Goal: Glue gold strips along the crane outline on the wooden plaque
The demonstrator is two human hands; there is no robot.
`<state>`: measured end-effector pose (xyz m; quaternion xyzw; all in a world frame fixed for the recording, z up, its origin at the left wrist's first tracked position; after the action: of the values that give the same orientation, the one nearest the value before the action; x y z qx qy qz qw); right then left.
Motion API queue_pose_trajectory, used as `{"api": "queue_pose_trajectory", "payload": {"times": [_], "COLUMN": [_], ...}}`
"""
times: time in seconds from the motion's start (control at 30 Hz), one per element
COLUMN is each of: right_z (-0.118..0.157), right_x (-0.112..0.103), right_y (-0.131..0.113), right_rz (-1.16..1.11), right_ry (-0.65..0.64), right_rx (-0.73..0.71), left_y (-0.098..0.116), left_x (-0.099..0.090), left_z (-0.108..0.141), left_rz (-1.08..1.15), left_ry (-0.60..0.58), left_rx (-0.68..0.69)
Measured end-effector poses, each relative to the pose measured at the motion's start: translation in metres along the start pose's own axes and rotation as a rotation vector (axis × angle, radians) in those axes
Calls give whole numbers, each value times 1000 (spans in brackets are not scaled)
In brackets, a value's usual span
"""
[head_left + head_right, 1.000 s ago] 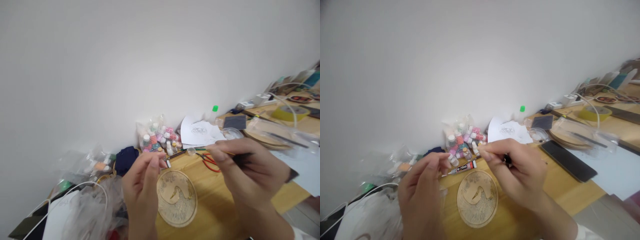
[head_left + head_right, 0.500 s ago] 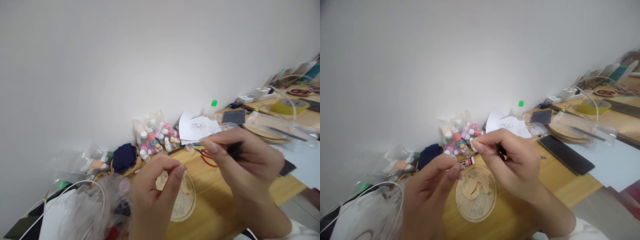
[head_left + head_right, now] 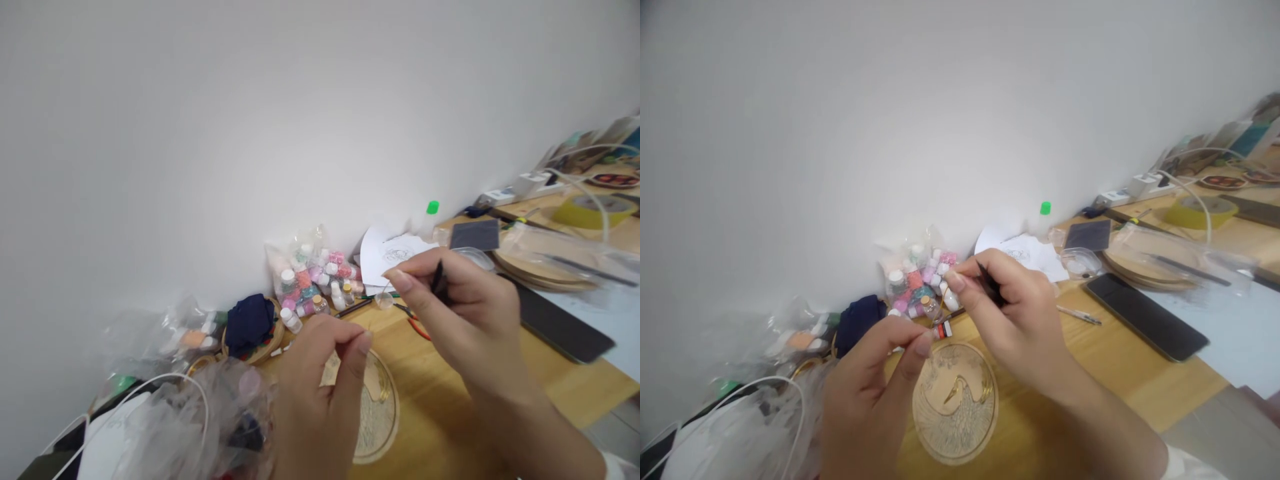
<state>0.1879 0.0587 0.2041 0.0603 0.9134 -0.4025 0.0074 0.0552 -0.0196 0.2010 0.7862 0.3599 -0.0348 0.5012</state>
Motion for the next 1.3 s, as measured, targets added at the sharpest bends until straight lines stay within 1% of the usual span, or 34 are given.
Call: {"api": "queue_pose_trajectory", "payload": {"times": [0.23, 0.43, 0.5, 0.63, 0.7, 0.87, 0.97, 1.07, 1.2, 1.3], "right_z": [-5, -2, -2, -2, -2, -1, -1, -1, 0, -1], "right_x": [4, 6, 6, 6, 5, 5, 5, 5, 4, 3], "right_y": [4, 2, 1, 1, 0, 0, -1, -1, -1, 0], "right_rz": [-78, -84, -96, -119, -122, -101, -87, -88, -71, -34], "right_ry": [23, 70, 68, 57, 53, 57, 68, 69, 67, 19], "right_rx": [106, 135, 128, 99, 89, 65, 63, 70, 65, 26], "left_y": [2, -1, -2, -2, 1, 5, 4, 2, 0, -3], "left_x": [5, 8, 8, 6, 5, 5, 4, 4, 3, 2], "left_z": [1, 1, 1, 0, 0, 1, 0, -1, 1, 0], "left_rz": [-50, 22, 70, 192, 237, 268, 262, 241, 216, 160], "left_ry": [130, 232, 208, 102, 88, 95, 62, 19, -6, -29], "left_rx": [25, 15, -29, -136, -161, -159, -142, -156, -162, -138]}}
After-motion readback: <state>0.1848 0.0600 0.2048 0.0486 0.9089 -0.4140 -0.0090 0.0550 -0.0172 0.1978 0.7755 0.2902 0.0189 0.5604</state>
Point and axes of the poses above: each hand's wrist, its own z-axis away from the middle knuckle, its own x-axis out of the palm, y = z × x, the point moved 1 cm from there along -z, towards the middle knuckle, and after that the axes turned 6 degrees about y, right-handed, at the moved point
